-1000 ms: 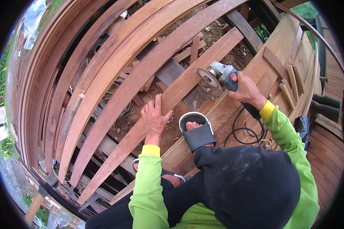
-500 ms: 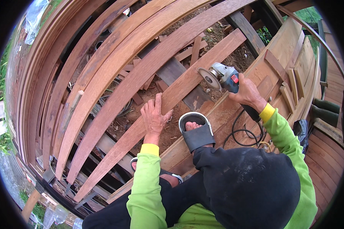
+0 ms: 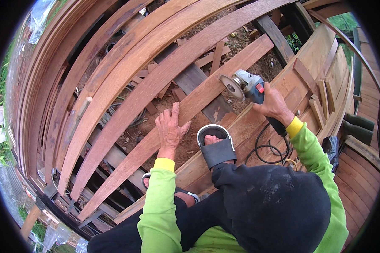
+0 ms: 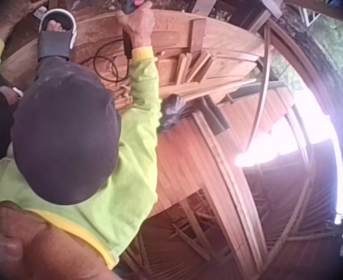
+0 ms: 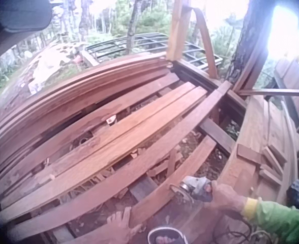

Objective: The person measures and marks wooden planks with a metal ruler and pencil, then uses an angle grinder to cut the planks. The person also moves and stacks the planks on a wooden deck.

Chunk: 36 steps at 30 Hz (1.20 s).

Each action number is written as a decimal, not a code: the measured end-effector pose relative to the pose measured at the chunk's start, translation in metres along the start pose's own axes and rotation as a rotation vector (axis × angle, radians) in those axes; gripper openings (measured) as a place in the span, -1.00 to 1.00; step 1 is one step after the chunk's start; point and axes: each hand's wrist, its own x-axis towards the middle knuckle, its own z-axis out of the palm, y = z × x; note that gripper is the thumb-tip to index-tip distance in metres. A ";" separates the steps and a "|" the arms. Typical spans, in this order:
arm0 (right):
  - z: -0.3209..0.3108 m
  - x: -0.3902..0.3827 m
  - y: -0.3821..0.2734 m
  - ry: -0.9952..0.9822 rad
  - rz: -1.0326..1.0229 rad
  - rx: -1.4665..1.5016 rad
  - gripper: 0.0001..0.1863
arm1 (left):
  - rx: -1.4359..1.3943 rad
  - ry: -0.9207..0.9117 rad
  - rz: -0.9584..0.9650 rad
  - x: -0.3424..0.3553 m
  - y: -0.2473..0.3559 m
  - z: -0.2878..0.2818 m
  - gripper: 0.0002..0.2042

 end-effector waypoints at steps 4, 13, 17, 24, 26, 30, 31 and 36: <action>0.000 0.001 0.000 0.000 -0.009 0.016 -0.43 | -0.003 0.009 0.008 0.000 0.000 0.000 -0.10; 0.000 0.002 -0.001 0.003 -0.006 0.011 -0.42 | -0.008 -0.011 0.000 0.000 -0.001 0.000 -0.09; 0.001 0.003 -0.001 0.008 -0.005 -0.004 -0.40 | -0.008 0.000 0.006 -0.001 -0.001 0.000 -0.10; 0.004 0.004 0.002 0.025 -0.023 -0.014 -0.38 | -0.011 -0.010 -0.002 0.000 0.000 -0.001 -0.10; 0.004 0.004 0.002 0.033 -0.034 -0.014 -0.39 | -0.014 -0.010 -0.005 0.000 0.000 -0.002 -0.10; 0.003 0.005 0.000 0.034 -0.032 -0.015 -0.39 | -0.013 -0.010 -0.006 0.000 0.000 -0.002 -0.11; 0.002 0.005 -0.001 0.032 -0.028 -0.018 -0.39 | -0.012 -0.011 -0.006 0.001 0.000 -0.002 -0.11; 0.001 0.005 -0.003 0.031 -0.026 -0.017 -0.39 | -0.008 -0.006 0.001 0.000 0.000 -0.002 -0.11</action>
